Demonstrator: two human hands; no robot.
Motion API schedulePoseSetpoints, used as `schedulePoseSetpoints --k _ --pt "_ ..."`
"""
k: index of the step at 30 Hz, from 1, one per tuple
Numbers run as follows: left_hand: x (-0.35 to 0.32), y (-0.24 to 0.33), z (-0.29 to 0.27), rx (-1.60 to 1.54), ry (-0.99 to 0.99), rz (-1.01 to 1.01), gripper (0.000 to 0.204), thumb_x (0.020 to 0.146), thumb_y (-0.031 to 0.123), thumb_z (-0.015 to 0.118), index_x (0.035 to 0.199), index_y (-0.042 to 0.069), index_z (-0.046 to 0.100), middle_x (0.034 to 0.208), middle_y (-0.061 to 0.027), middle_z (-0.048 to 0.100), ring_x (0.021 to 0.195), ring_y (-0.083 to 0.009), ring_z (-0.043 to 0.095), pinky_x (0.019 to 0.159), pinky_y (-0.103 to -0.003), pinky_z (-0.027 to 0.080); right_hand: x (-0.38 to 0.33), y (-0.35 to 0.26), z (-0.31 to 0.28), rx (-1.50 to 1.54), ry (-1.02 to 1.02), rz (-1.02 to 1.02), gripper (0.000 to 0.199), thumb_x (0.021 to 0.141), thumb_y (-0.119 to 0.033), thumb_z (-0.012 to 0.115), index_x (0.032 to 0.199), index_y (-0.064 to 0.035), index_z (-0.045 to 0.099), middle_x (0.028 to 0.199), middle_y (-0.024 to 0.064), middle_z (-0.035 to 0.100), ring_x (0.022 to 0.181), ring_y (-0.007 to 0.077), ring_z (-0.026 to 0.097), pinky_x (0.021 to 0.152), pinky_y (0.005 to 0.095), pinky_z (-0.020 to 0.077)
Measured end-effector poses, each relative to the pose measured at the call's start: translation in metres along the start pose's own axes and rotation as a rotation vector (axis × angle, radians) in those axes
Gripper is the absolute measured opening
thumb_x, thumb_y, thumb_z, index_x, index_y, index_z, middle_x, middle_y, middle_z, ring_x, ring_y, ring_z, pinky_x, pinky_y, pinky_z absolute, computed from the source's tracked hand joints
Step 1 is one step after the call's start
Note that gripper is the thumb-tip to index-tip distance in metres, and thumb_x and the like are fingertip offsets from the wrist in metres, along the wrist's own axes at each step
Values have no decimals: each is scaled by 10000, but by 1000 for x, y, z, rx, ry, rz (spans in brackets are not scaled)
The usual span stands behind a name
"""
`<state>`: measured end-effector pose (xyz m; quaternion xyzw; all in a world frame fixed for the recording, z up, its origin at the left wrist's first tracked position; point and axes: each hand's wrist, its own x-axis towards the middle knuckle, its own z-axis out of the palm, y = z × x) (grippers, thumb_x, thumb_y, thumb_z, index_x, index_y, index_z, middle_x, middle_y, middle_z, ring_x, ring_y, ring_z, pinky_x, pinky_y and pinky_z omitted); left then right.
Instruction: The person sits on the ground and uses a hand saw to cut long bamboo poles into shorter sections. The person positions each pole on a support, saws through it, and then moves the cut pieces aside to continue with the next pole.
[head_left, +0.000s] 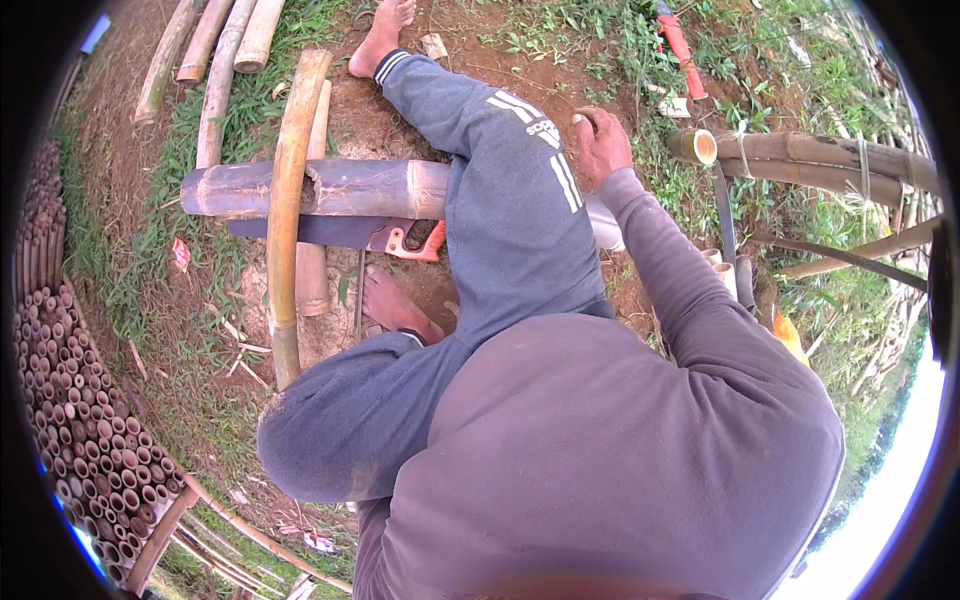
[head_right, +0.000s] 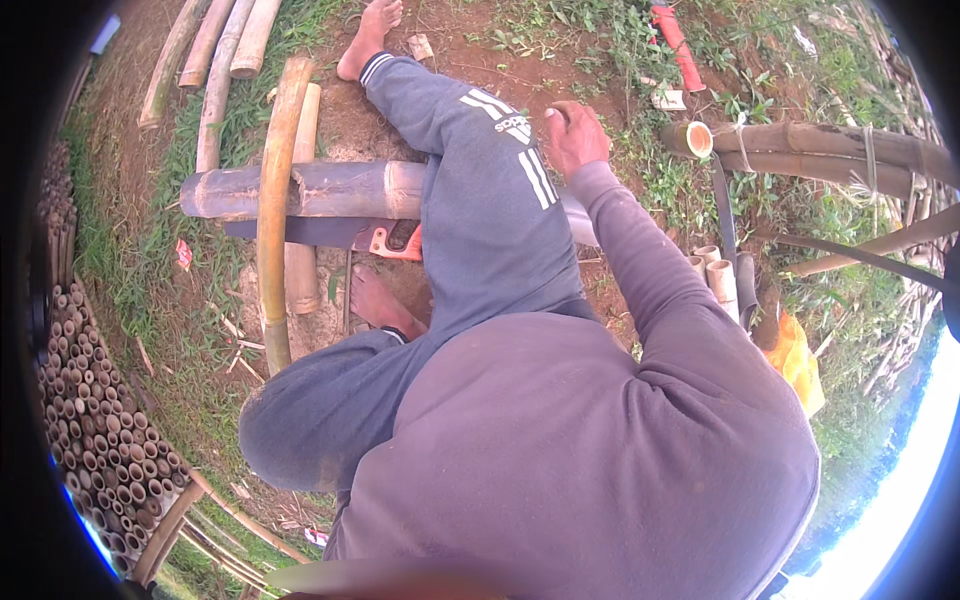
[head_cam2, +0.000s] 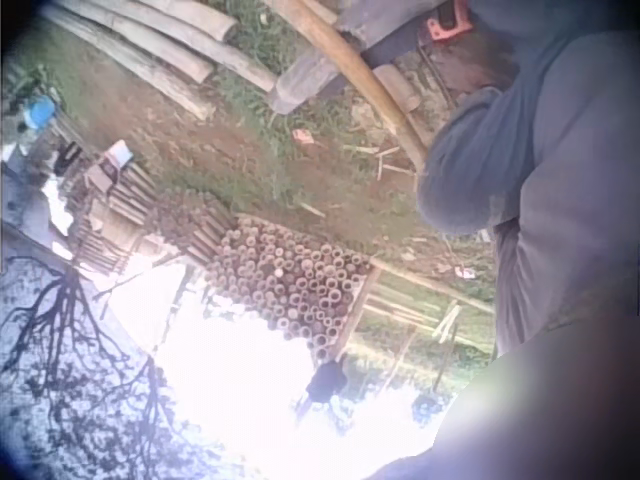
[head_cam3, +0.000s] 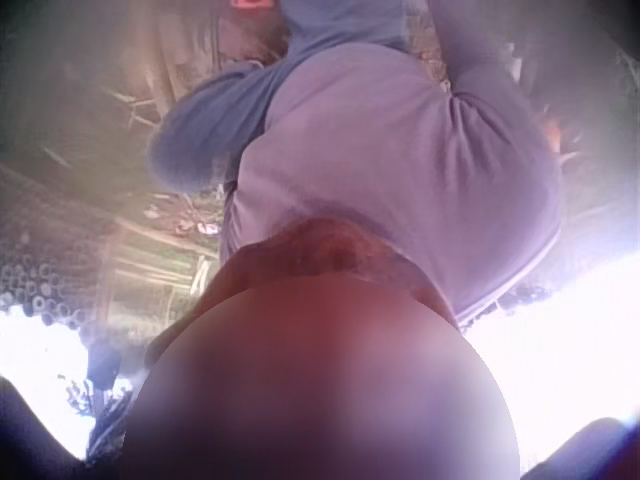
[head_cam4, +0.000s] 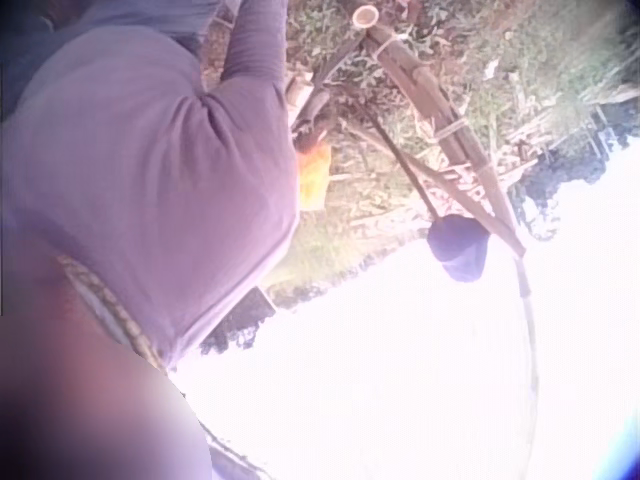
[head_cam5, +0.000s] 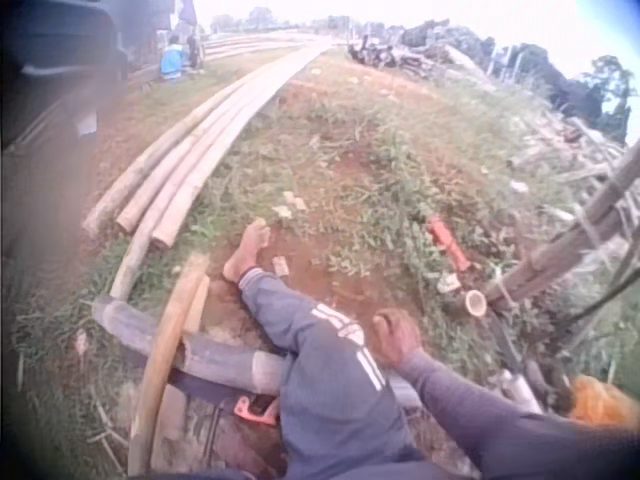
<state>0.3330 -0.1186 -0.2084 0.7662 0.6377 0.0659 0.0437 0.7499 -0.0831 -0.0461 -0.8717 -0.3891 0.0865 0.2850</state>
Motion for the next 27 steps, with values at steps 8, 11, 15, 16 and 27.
schedulePoseSetpoints --k 8,11,15,16,27 --pt "9 -4 -9 37 -100 1 339 1009 329 568 1279 160 684 1351 -130 652 1278 -330 622 1062 -499 479 -114 260 -25 -480 -482 801 634 977 -482 617 1346 31 678 1384 242 683 1324 401 635 1138 464 488" --pt "14 2 -10 43 -133 29 339 1019 313 555 1289 149 677 1358 -131 651 1279 -330 623 1060 -502 481 -145 294 -7 -470 -546 717 611 976 -481 613 1345 -1 695 1386 235 684 1317 394 643 1140 467 487" --pt "11 -2 -10 69 -146 -20 340 1032 292 537 1303 133 666 1368 -132 650 1280 -330 624 1057 -506 483 -116 236 -2 -384 -524 600 464 994 -445 577 1288 -135 757 1320 217 717 1287 373 660 1128 472 493" --pt "15 -7 -13 77 -141 -35 340 1036 287 533 1307 129 663 1370 -132 649 1280 -330 625 1057 -507 483 -106 229 15 -333 -488 594 445 998 -438 571 1276 -149 764 1306 215 722 1285 370 660 1125 472 495" --pt "40 -7 -19 85 -229 -229 343 1073 228 484 1346 86 635 1398 -136 646 1284 -331 629 1050 -519 489 -42 222 11 -200 -154 293 428 1008 -399 611 1240 -73 763 1183 234 757 1119 401 719 996 461 539"
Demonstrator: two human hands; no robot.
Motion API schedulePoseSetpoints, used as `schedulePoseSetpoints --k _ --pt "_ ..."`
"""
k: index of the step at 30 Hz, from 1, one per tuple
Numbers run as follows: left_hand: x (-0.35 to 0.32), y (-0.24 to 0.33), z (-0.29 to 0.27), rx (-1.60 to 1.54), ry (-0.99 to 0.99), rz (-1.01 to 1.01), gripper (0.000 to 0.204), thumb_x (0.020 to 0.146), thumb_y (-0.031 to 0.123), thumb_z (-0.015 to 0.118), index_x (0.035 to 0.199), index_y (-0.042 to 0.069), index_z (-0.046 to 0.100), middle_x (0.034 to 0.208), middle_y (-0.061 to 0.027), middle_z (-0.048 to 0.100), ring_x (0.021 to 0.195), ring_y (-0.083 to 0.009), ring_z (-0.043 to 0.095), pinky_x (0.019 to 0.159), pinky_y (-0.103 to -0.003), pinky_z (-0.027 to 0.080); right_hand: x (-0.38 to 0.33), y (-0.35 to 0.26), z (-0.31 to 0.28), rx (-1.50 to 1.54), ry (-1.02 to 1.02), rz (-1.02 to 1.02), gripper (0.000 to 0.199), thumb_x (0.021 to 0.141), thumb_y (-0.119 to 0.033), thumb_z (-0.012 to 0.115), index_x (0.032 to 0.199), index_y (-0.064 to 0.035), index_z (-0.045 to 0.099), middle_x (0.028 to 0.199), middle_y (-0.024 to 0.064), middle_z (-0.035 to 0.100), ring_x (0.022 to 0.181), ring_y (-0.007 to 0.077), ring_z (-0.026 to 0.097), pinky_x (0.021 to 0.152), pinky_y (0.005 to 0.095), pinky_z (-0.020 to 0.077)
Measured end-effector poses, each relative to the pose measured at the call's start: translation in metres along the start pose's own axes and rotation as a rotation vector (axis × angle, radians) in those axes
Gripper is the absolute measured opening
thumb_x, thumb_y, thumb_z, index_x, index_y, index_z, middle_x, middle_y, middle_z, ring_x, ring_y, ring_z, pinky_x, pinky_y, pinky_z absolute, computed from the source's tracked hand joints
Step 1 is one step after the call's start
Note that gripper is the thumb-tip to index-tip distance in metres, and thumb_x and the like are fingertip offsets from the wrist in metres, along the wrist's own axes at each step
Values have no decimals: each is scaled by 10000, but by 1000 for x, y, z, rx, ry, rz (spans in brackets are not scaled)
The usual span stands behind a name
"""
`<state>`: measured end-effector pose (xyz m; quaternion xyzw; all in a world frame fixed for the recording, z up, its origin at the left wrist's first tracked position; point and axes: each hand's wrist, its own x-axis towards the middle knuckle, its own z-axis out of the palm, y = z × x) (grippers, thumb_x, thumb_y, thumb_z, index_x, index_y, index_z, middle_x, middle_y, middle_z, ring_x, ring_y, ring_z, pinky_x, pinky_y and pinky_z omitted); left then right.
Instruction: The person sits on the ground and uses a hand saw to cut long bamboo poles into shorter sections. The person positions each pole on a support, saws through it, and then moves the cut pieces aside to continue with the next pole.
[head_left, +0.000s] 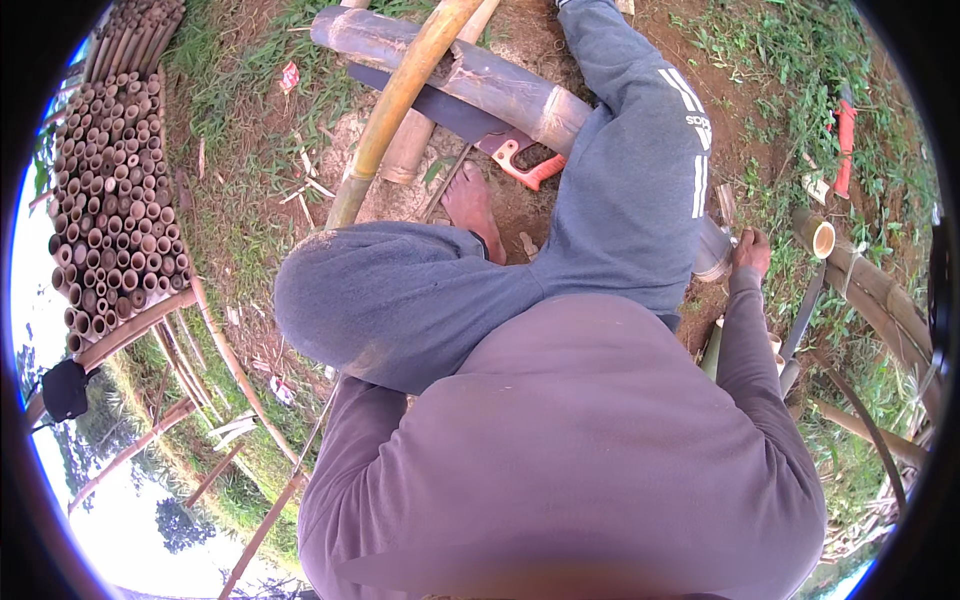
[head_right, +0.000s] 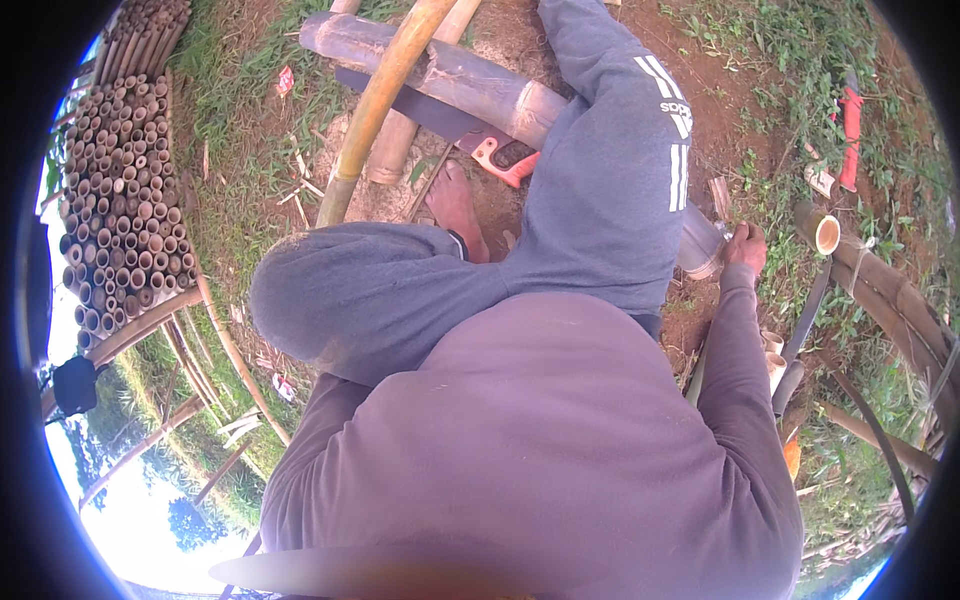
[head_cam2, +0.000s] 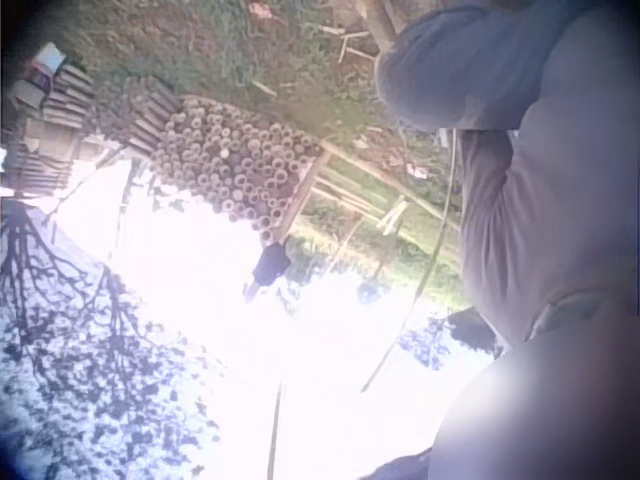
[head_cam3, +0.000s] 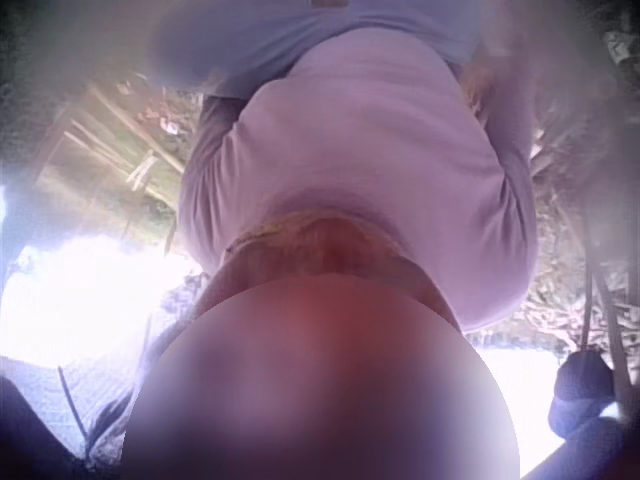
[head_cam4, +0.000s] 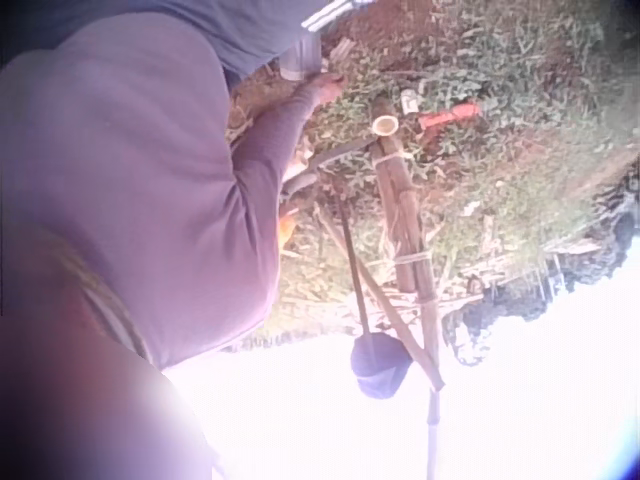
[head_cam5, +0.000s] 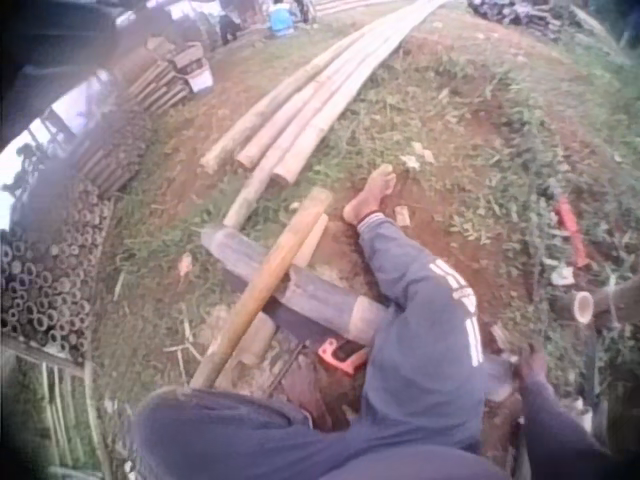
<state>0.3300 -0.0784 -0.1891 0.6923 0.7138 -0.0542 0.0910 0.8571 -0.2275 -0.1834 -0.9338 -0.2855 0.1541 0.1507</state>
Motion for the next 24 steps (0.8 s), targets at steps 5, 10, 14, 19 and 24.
schedulePoseSetpoints --k 5,10,14,19,24 --pt "9 -2 -3 -33 -64 -65 345 1090 201 462 1364 66 622 1410 -138 644 1285 -331 630 1046 -525 492 32 -109 -18 201 69 -358 434 1027 -378 633 1238 -18 751 1207 203 755 1130 357 714 1009 430 532" --pt "9 -7 -20 -117 -130 -137 352 1104 193 446 1381 52 611 1431 -143 638 1311 -328 618 1075 -524 476 -15 -262 -38 322 19 -691 395 1033 -358 673 1228 -23 750 1232 181 729 1150 347 684 1031 432 513" --pt "-1 -22 -8 -165 73 -114 388 1075 235 487 1408 64 590 1455 -150 613 1359 -316 579 1134 -515 426 -44 -317 -30 -13 67 -1001 344 1028 -337 682 1213 -53 743 1212 180 717 1156 375 665 1003 475 514" --pt "-77 -185 -35 -121 355 -279 665 924 364 692 1511 127 489 1470 -183 552 1419 -298 508 1208 -527 336 -30 -308 -29 -25 -26 -992 386 1033 -349 666 1223 -20 732 1229 198 700 1196 397 634 1052 500 477" --pt "-48 -229 -82 -108 607 -385 641 830 348 837 1417 260 594 1407 -94 570 1430 -313 476 1229 -605 279 -25 -314 -31 -121 -38 -968 409 1028 -361 651 1212 -5 733 1221 205 692 1189 391 624 1048 502 472"
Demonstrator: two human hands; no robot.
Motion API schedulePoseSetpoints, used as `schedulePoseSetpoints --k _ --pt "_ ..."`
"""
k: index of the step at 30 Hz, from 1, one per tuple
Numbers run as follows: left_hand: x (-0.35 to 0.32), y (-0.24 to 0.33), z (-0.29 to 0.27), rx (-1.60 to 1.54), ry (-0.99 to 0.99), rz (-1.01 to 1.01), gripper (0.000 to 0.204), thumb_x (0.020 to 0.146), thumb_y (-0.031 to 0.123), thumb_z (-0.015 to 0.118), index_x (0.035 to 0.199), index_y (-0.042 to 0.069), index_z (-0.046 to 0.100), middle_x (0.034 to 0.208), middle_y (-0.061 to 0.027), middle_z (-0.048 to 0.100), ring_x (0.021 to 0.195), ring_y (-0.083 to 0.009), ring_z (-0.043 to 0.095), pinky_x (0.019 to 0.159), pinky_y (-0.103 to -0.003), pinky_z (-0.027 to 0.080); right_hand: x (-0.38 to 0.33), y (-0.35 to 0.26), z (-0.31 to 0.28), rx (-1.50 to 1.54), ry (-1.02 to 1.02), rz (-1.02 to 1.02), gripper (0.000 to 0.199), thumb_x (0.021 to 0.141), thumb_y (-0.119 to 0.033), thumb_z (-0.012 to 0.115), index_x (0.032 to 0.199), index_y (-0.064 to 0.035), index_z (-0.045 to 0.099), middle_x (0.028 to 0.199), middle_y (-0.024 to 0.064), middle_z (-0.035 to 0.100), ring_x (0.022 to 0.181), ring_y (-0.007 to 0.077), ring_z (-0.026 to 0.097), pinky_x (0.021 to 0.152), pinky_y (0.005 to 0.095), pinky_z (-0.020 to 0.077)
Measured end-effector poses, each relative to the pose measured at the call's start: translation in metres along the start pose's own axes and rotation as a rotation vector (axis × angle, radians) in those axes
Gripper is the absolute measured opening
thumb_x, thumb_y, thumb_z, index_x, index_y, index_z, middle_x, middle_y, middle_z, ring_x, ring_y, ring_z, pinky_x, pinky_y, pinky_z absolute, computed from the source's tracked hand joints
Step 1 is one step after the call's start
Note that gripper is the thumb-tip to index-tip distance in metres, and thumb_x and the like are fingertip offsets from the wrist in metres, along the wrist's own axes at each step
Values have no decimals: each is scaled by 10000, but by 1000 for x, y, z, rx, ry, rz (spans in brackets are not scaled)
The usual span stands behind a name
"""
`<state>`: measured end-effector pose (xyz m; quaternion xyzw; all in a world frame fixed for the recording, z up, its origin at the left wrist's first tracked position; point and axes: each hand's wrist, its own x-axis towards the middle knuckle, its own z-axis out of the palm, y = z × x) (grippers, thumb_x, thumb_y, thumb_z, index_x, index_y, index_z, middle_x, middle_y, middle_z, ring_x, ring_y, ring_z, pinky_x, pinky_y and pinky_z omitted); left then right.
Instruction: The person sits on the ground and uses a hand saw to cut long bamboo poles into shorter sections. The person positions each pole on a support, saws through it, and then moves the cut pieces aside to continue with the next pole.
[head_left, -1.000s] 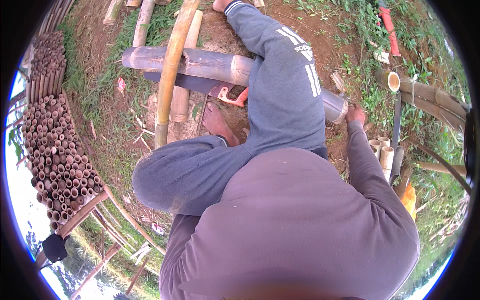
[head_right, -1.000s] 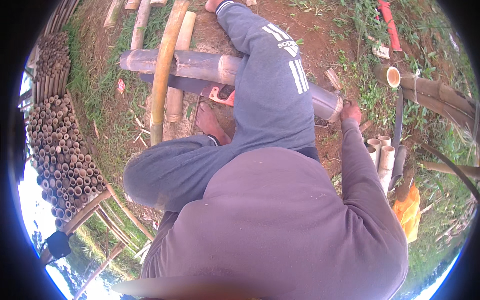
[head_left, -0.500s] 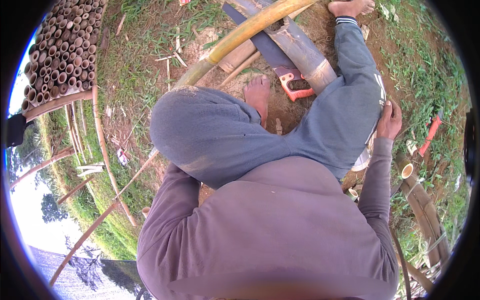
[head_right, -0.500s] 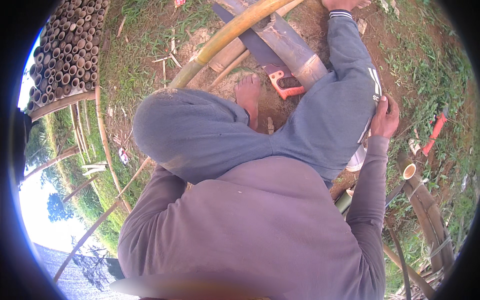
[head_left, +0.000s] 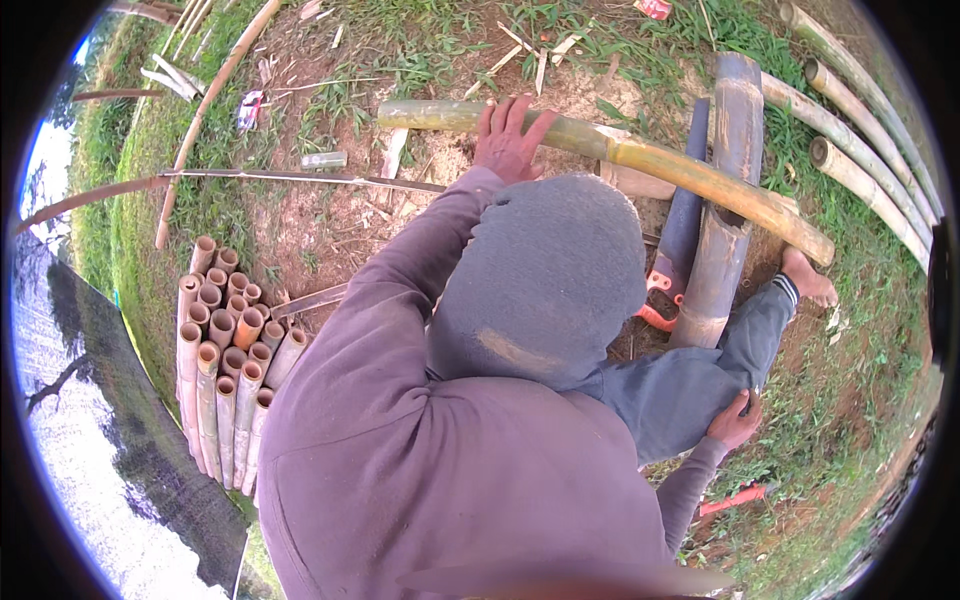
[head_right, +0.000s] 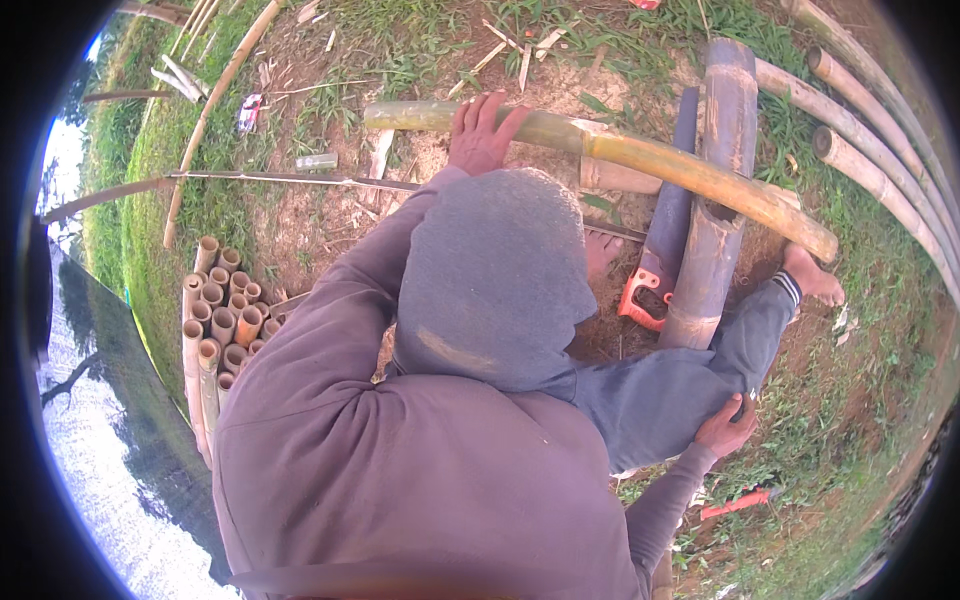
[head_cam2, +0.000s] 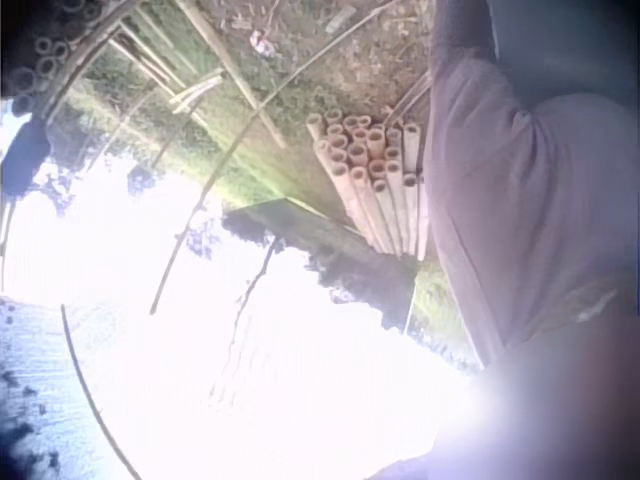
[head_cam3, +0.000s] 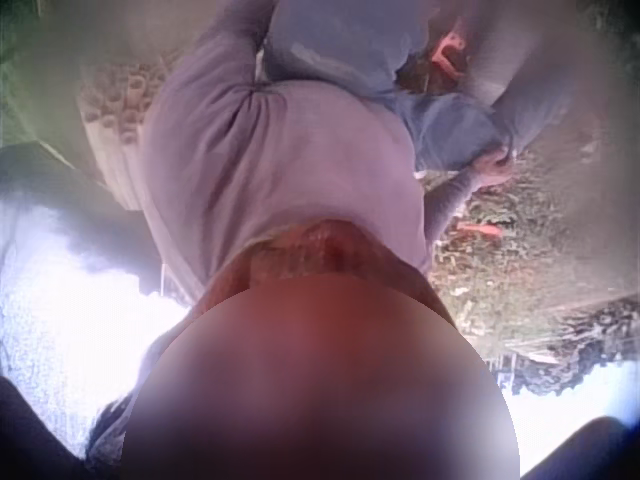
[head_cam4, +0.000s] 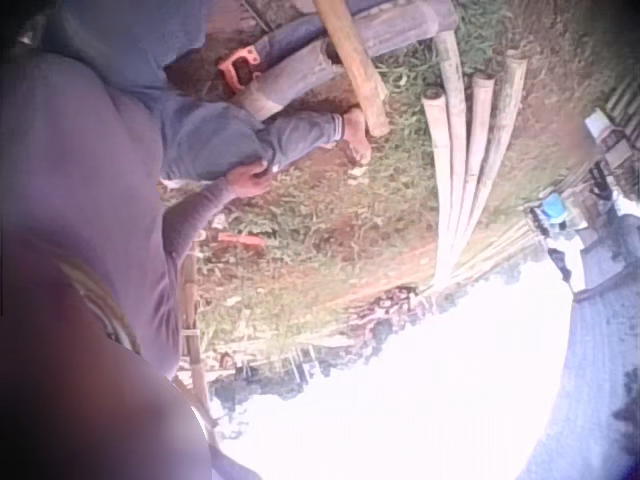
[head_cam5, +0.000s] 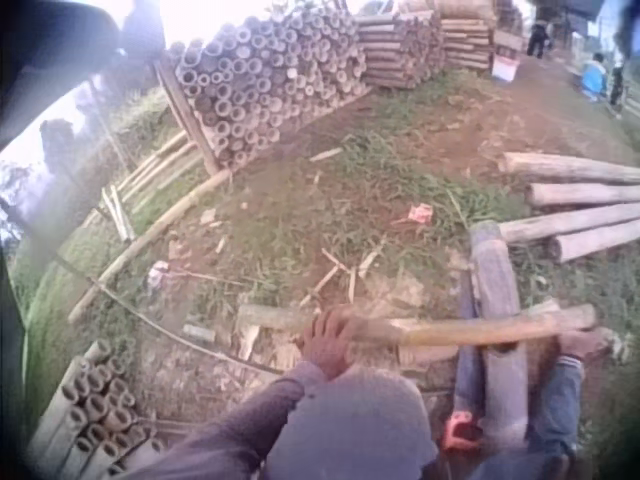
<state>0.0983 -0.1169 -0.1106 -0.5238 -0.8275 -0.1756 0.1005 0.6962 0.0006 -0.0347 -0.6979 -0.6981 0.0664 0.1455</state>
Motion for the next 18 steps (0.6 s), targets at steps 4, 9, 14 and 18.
schedulePoseSetpoints --k 4,9,14,18 --pt "59 -23 9 21 -511 -41 675 807 316 841 1431 286 585 1420 -58 598 1403 -300 530 1219 -565 334 11 3 2 -52 -36 -53 408 1017 -364 659 1190 -3 735 1193 203 696 1159 394 625 1030 505 473" --pt "144 -61 -48 -42 -539 219 652 782 333 851 1395 287 634 1318 -88 676 1350 -328 600 1156 -572 419 15 2 3 -90 -69 -73 412 1008 -368 666 1178 1 737 1179 205 699 1146 385 626 1025 499 475" --pt "195 -82 -69 -22 -319 398 380 713 278 784 1087 211 756 1014 -112 775 1013 -386 739 856 -525 585 10 4 3 -118 -39 -4 448 1019 -409 655 1189 -5 746 1179 198 704 1159 389 624 1040 497 470" --pt "143 -96 -22 -80 -568 270 512 649 249 902 1126 180 732 1073 -131 773 1098 -376 719 948 -575 507 15 12 3 -116 -54 -45 462 1022 -424 649 1195 -7 749 1209 192 710 1171 387 626 1045 507 469"
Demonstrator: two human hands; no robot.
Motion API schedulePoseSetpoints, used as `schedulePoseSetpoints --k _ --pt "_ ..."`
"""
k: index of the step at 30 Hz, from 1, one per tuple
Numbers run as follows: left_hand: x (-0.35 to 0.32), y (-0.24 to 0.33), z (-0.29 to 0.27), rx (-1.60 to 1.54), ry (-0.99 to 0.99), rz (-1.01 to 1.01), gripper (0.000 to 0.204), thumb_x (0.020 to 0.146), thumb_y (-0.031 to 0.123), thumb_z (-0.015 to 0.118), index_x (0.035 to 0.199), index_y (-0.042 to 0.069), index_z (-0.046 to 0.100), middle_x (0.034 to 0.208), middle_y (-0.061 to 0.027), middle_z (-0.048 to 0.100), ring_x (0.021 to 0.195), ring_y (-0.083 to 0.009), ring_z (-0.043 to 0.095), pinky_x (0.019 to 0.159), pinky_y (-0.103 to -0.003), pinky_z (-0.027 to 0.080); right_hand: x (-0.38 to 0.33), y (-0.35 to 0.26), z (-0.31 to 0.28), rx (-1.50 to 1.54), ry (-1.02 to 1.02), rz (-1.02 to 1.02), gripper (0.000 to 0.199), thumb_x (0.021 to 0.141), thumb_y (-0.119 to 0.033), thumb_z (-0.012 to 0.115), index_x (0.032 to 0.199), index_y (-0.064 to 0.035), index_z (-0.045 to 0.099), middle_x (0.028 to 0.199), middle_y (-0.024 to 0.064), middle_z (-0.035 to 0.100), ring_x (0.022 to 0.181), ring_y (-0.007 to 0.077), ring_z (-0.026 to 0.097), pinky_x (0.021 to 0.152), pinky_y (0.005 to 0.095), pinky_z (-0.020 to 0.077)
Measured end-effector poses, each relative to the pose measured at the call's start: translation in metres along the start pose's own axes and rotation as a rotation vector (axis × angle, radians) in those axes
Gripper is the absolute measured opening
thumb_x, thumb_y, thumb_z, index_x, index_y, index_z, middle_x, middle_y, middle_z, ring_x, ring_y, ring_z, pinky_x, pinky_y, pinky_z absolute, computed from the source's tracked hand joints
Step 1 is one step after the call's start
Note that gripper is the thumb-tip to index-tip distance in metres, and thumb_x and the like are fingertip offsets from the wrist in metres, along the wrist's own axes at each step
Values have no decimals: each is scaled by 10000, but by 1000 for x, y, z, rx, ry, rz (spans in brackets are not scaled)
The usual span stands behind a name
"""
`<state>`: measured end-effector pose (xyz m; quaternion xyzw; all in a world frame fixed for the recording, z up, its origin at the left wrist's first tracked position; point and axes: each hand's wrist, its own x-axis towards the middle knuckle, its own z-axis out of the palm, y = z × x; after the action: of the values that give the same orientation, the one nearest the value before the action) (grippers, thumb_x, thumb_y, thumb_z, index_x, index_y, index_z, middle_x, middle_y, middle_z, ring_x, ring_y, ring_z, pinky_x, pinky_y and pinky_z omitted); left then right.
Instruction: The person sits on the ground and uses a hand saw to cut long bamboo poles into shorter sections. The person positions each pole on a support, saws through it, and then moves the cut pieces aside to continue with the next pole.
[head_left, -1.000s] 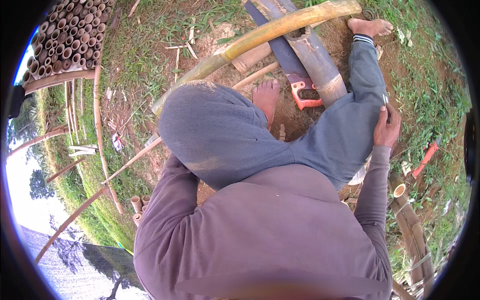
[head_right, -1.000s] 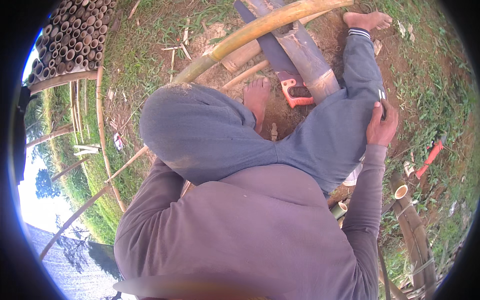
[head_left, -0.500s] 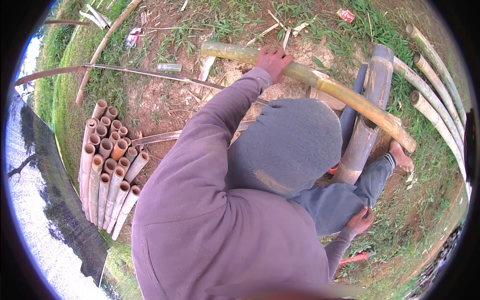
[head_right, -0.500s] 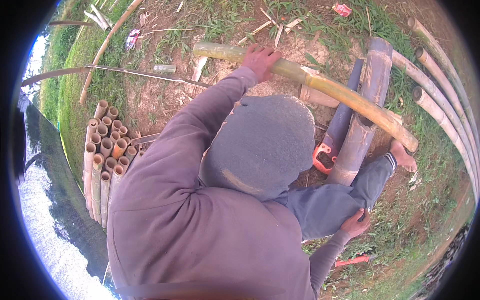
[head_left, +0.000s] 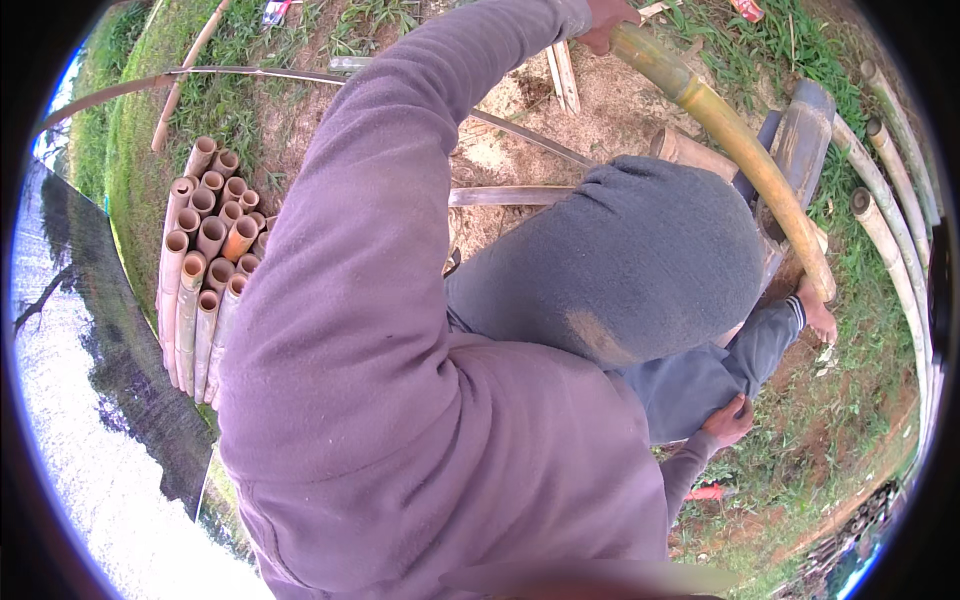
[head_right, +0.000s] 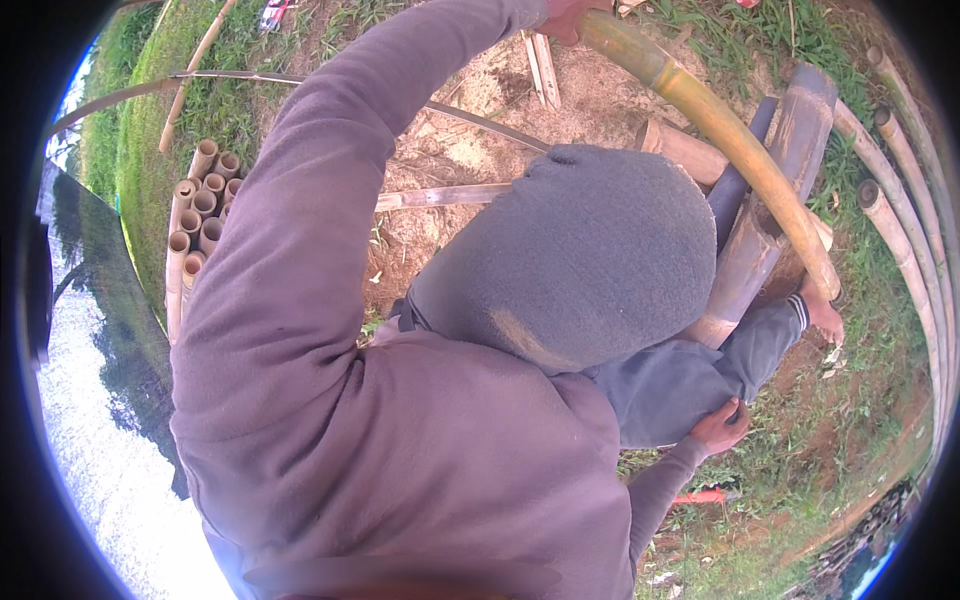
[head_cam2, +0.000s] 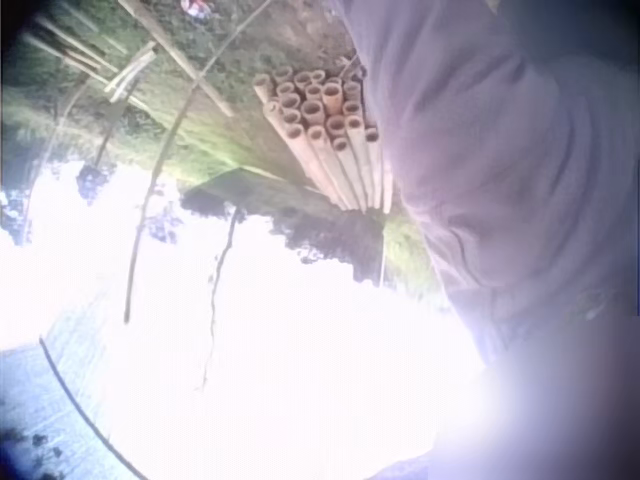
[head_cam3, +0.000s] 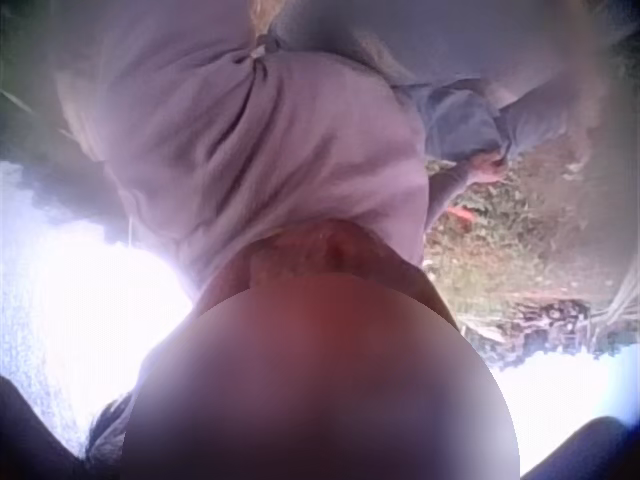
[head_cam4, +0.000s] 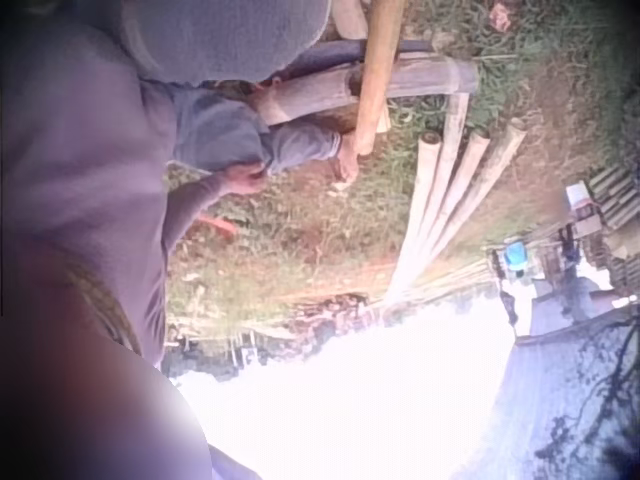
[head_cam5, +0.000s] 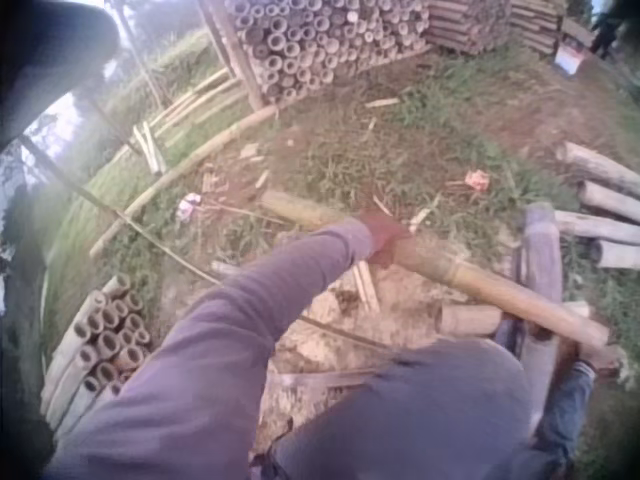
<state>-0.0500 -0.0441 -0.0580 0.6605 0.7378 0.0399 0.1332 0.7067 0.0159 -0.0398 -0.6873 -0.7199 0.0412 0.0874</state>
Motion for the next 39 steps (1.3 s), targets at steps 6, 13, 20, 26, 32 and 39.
schedulePoseSetpoints --k 6,13,20,26,32,39 --pt "-97 72 97 130 492 -264 626 816 429 837 1374 243 624 1345 -88 626 1354 -312 537 1165 -552 368 1 12 0 -30 -7 -44 452 1018 -418 650 1193 -13 750 1212 189 720 1172 382 621 1053 508 464" --pt "-287 148 192 -172 -129 -663 546 911 494 759 1313 160 602 1240 -127 634 1271 -334 585 1092 -505 440 2 -2 0 3 31 -29 438 1001 -421 671 1161 -22 752 1186 179 717 1160 375 625 1045 491 472" --pt "-256 125 127 -200 124 -473 396 1013 237 619 1405 278 579 1154 -102 655 871 -341 731 786 -506 608 4 -90 -20 -9 35 -298 428 961 -372 731 1239 -47 718 1247 159 682 1159 372 638 1010 530 492" --pt "-130 168 8 -79 290 98 429 1004 270 551 1418 382 566 1023 -99 676 893 -351 751 733 -474 616 12 -291 -48 143 396 -1051 585 910 -286 780 1423 -73 600 1338 141 638 1213 360 633 1011 513 500" --pt "-32 180 22 68 431 332 190 947 250 571 1121 230 643 909 -75 656 859 -306 743 685 -459 601 76 -308 28 139 -181 -1108 598 912 -286 771 1456 -116 586 1332 127 651 1184 356 655 974 486 518" --pt "-23 191 65 -105 526 322 344 948 257 589 1286 264 653 1012 -41 684 960 -284 734 863 -452 570 117 -273 29 149 -130 -1197 552 903 -285 789 1409 -125 636 1186 140 674 1081 371 668 912 492 520"
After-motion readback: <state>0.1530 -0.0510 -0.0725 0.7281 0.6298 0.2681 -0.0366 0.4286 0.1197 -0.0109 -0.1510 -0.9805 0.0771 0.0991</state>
